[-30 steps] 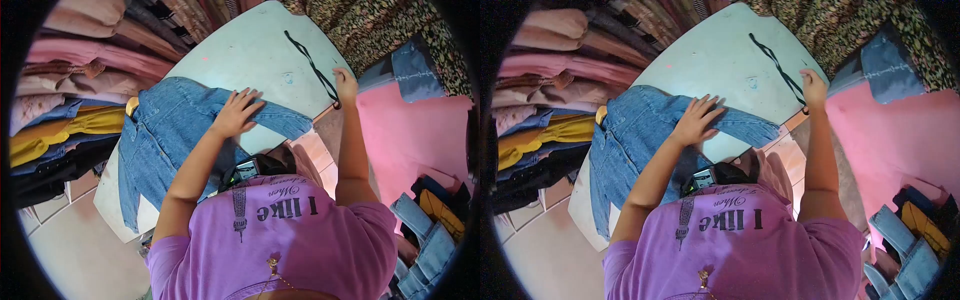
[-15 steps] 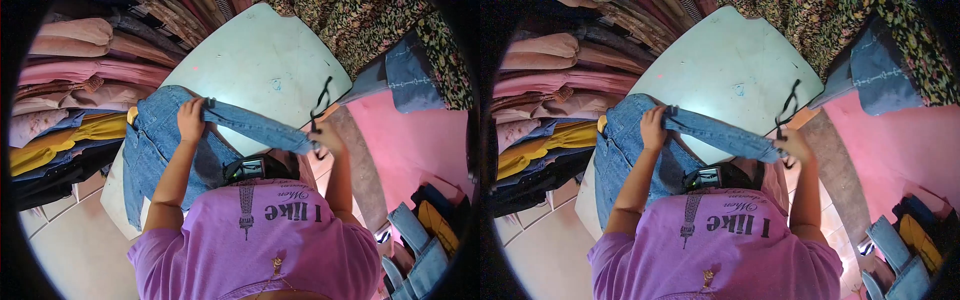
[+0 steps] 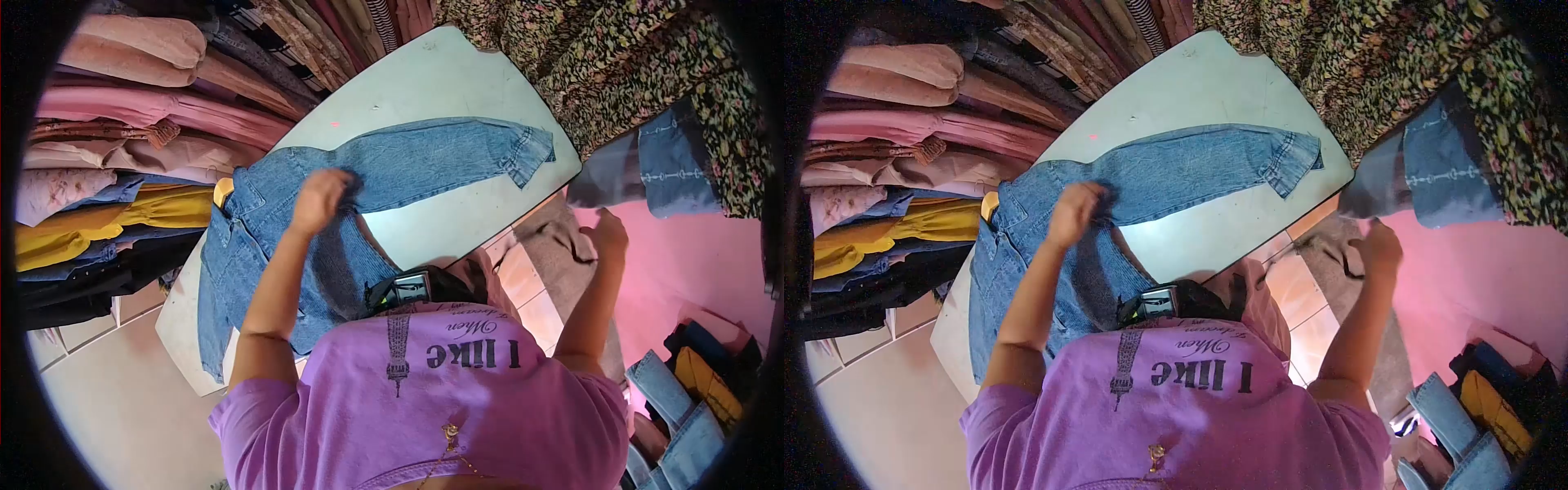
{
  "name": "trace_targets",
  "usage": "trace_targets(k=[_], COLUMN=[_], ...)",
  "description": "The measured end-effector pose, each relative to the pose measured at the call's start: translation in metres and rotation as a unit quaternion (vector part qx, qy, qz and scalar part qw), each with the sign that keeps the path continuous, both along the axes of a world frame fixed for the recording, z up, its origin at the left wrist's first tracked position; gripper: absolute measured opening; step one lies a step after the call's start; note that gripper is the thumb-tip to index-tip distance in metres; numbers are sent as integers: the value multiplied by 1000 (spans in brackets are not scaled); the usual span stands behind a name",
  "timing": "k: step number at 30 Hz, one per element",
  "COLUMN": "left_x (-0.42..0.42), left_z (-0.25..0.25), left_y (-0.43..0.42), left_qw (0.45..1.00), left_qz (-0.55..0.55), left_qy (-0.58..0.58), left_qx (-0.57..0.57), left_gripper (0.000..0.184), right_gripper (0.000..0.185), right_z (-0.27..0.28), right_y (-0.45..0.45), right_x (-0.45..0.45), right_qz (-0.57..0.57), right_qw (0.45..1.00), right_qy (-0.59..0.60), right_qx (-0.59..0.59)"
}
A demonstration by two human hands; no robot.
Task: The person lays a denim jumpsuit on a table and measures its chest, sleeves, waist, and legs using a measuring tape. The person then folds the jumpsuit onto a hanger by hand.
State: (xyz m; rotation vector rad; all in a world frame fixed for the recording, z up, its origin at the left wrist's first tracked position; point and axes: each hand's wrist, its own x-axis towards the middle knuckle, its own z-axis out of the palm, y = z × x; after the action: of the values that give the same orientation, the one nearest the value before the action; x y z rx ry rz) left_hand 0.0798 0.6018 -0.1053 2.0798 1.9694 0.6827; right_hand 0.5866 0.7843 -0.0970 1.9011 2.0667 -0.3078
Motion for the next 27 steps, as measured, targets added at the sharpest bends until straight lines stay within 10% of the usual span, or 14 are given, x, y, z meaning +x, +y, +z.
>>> trace_targets(k=[5,9,12,14,17,19,22,25,27], left_x=[-101,-119,-147,-167,-164,-173,-89,-32,-2], left_z=[-28,-5,-4,-18,-7,-37,-26,-30,-37], left_y=[36,57,68,69,69,58,50,28,2], left_qw=[993,916,869,865,848,885,925,1000,988], left_qz=[96,191,110,-14,83,204,320,-6,7], left_qy=[57,167,117,25,29,-44,160,8,144], left_qx=[49,-311,-468,-501,-523,-415,125,20,-46], left_gripper=[25,32,45,47,42,33,18,34,41], right_gripper=[36,23,33,47,56,57,60,67,72], right_z=[47,4,-16,-22,-16,-11,2,-13,-34], right_y=[5,28,43,51,75,83,75,48,42], right_x=[-39,-116,-178,-202,-197,-197,-201,-215,-218], right_qz=[-8,121,152,167,73,48,26,139,245], right_qw=[989,893,874,951,987,992,997,982,958], right_qy=[148,432,440,223,108,84,70,110,139], right_qx=[9,-45,-138,-138,-97,-76,13,61,45])
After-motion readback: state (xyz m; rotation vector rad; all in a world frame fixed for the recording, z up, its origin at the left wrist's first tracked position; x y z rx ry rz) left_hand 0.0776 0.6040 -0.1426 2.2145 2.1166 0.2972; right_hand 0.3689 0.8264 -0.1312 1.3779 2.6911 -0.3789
